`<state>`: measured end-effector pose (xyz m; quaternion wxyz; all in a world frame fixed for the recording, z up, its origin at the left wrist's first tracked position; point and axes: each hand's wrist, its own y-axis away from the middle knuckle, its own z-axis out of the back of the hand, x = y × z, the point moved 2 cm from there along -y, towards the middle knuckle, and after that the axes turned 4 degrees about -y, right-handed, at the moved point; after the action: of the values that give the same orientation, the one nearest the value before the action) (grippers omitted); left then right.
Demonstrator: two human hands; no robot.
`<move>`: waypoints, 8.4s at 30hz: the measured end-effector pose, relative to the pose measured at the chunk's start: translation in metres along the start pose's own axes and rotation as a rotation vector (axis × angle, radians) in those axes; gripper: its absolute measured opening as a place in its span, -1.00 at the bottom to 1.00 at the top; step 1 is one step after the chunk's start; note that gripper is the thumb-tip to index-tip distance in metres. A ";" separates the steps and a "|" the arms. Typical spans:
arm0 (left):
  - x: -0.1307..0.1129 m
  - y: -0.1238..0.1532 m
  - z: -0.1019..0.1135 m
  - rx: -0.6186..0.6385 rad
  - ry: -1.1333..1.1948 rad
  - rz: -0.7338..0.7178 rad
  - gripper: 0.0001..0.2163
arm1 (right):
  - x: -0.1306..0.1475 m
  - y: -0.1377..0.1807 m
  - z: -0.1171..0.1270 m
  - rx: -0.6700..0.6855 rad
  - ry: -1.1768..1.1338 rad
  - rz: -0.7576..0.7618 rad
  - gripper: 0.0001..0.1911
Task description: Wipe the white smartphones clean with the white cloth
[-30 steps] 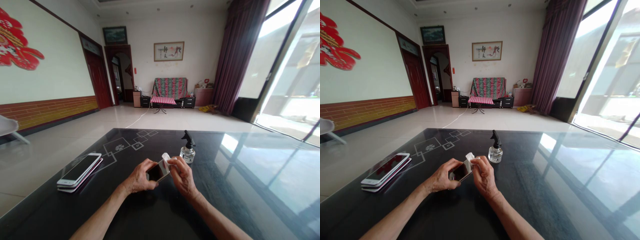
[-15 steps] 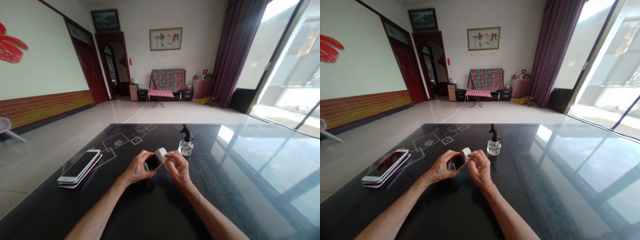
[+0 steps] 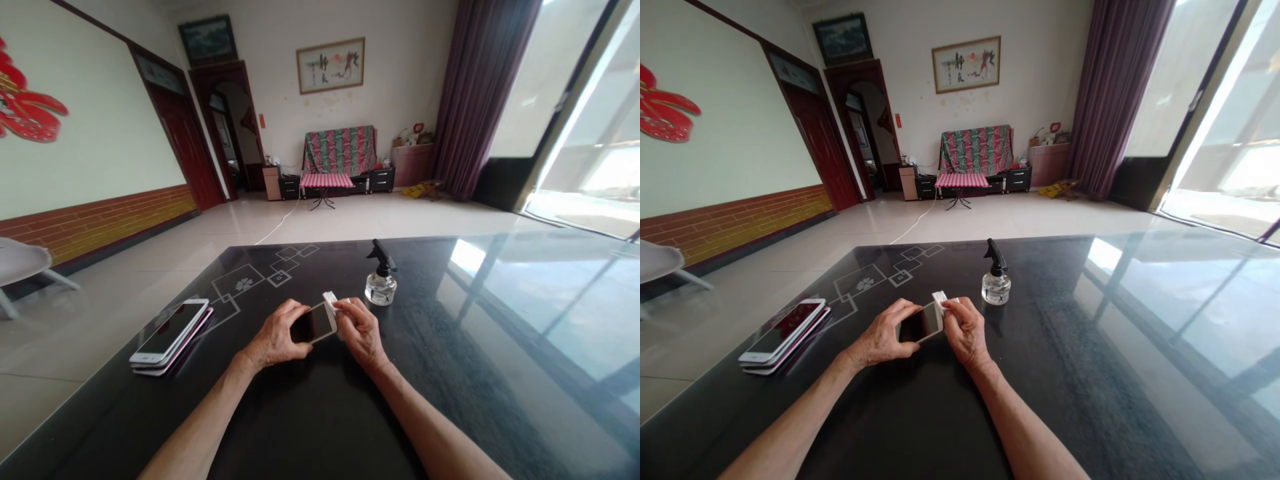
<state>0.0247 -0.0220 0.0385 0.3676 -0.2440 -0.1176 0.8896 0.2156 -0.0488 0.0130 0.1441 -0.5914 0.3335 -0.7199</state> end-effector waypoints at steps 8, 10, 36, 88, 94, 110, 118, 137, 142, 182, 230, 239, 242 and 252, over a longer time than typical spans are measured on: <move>0.015 0.000 0.005 -0.023 -0.058 0.052 -0.46 | 0.000 0.003 -0.003 0.043 -0.037 0.000 -0.82; 0.018 0.000 0.007 -0.030 -0.069 0.074 -0.47 | 0.000 0.004 -0.003 0.053 -0.041 0.004 -0.81; 0.021 0.000 0.010 -0.013 -0.057 0.130 -0.50 | 0.003 0.003 -0.006 0.101 -0.025 0.012 -0.81; 0.011 -0.002 0.011 0.140 0.044 0.089 -0.52 | -0.005 0.003 -0.007 0.096 0.009 0.019 -0.81; 0.003 -0.003 0.006 0.166 0.057 0.025 -0.50 | -0.010 0.001 -0.004 0.039 0.012 -0.024 -0.78; 0.014 -0.002 0.008 0.127 0.065 0.115 -0.53 | -0.007 0.003 -0.007 0.099 0.014 -0.003 -0.80; 0.008 -0.003 0.010 0.254 0.416 0.108 -0.53 | -0.012 0.001 -0.006 0.067 -0.013 -0.083 -0.79; 0.021 -0.002 0.007 0.276 0.474 0.149 -0.50 | -0.004 0.002 -0.004 0.030 -0.057 -0.031 -0.81; 0.021 -0.002 0.008 0.261 0.393 0.149 -0.51 | -0.002 0.002 -0.005 0.045 -0.048 0.006 -0.81; 0.042 -0.001 0.001 -0.096 0.454 0.542 -0.67 | -0.003 0.010 -0.017 0.293 0.300 0.176 -0.63; -0.186 -0.098 -0.131 0.126 -0.211 0.571 -0.54 | 0.000 0.058 0.151 -0.119 0.795 -0.364 -0.59; -0.179 -0.103 -0.131 0.130 -0.178 0.492 -0.53 | 0.001 0.057 0.153 -0.106 0.794 -0.368 -0.63; -0.172 -0.090 -0.126 0.106 -0.141 0.450 -0.69 | 0.007 0.058 0.150 -0.083 0.801 -0.360 -0.64; -0.155 -0.053 -0.126 0.021 0.081 0.242 -0.64 | 0.016 0.065 0.149 0.052 0.889 -0.255 -0.32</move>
<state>0.2160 -0.0913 0.0055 0.2644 -0.2884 -0.0630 0.9181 0.3403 -0.1516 -0.0057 -0.0878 -0.2579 0.2692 -0.9237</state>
